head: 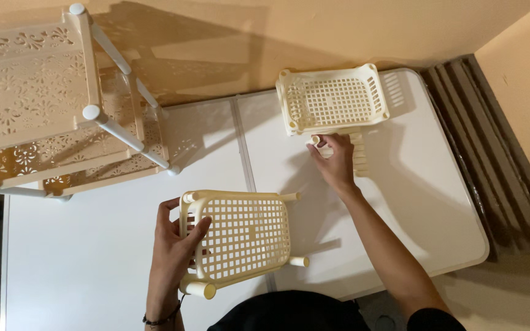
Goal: The person assembles a plastic storage rack by inserting white cylindrical rods into beige perforated trays. They connect multiple trays and rods to form a three-tiered structure, then disassemble it and begin reassembling it again.
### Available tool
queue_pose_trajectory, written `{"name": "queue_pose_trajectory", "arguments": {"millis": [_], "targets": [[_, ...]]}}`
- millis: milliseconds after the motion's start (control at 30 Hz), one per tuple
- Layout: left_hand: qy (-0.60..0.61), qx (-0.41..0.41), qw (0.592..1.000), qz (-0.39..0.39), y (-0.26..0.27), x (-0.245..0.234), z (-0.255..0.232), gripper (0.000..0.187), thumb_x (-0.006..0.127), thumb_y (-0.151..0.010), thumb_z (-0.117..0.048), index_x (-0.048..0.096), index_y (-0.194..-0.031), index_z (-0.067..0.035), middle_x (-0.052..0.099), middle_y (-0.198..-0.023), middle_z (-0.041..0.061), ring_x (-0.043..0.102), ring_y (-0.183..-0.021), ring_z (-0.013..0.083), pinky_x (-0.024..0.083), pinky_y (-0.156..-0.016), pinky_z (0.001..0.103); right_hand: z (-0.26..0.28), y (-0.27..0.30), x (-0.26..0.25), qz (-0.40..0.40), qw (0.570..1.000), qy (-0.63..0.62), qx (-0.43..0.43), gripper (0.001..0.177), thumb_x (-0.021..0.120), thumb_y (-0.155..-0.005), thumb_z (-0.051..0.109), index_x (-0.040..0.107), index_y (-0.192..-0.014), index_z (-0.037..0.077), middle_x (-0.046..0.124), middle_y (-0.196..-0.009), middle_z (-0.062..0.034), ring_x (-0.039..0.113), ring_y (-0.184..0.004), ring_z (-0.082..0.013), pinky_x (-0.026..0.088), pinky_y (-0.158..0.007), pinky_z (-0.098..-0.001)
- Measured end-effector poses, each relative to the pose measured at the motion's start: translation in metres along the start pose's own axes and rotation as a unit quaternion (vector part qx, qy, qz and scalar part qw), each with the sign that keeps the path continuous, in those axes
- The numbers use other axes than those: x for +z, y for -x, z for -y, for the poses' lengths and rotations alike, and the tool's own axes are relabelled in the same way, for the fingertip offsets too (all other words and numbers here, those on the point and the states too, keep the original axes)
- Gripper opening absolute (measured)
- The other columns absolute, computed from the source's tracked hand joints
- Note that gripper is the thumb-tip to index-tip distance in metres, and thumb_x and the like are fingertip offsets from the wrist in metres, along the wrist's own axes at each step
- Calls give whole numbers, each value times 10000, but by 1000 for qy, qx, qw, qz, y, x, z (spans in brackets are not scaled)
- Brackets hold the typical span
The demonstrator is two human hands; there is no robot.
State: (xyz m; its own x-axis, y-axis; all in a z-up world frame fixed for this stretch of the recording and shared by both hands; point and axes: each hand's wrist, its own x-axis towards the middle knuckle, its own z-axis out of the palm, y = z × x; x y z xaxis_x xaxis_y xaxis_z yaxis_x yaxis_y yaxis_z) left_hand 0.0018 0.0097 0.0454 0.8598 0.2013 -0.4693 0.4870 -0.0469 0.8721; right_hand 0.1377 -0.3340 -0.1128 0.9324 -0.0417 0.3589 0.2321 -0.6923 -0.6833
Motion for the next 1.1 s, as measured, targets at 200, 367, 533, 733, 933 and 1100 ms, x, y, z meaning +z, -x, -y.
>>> {"name": "queue_pose_trajectory", "arguments": {"millis": [200, 367, 533, 733, 933, 1100], "targets": [[15, -6, 1000, 0, -4, 1, 2, 554, 700, -849, -112, 426, -1327, -51, 717, -743, 145, 729, -560, 180, 577, -396, 309, -12, -1, 20, -34, 989, 118, 79, 257, 881, -821, 300, 763, -997, 155, 631, -1096, 15, 464, -1123, -280, 332, -957, -523], [-1, -19, 1000, -5, -5, 1, 3, 555, 709, -857, -128, 432, -1332, -55, 722, -743, 144, 700, -545, 180, 516, -370, 311, -15, -1, 27, -51, 982, 155, 99, 277, 912, -763, 388, 806, -928, 192, 508, -1150, 23, 375, -1150, -296, 287, -977, -535], [-7, -9, 1000, 0, -6, 1, 2, 558, 712, -861, -140, 433, -1336, -53, 719, -734, 151, 704, -542, 173, 533, -372, 300, -17, -2, 27, -27, 983, 149, 108, 296, 912, -766, 402, 810, -934, 181, 505, -1160, 21, 365, -1145, -296, 273, -977, -523], [-26, -31, 999, -10, -6, 2, -2, 570, 708, -854, -153, 424, -1341, -66, 728, -729, 157, 698, -522, 183, 508, -353, 314, -18, -4, 28, -21, 982, 142, 121, 325, 912, -762, 400, 810, -971, 173, 510, -1181, 41, 364, -1148, -295, 268, -989, -523], [-24, -19, 999, -10, -5, 3, -2, 572, 719, -854, -162, 435, -1340, -59, 730, -728, 147, 689, -523, 171, 493, -355, 295, -11, -4, 23, -13, 982, 146, 121, 376, 928, -739, 390, 799, -1031, 190, 488, -1213, 6, 361, -1160, -308, 264, -1004, -534], [-20, -9, 1000, -7, -7, 3, 4, 566, 726, -848, -143, 440, -1329, -59, 714, -718, 145, 690, -521, 169, 491, -349, 288, 6, 2, 8, -28, 983, 147, 106, 459, 928, -734, 380, 749, -1113, 193, 463, -1259, -58, 357, -1181, -335, 270, -1007, -548]]}}
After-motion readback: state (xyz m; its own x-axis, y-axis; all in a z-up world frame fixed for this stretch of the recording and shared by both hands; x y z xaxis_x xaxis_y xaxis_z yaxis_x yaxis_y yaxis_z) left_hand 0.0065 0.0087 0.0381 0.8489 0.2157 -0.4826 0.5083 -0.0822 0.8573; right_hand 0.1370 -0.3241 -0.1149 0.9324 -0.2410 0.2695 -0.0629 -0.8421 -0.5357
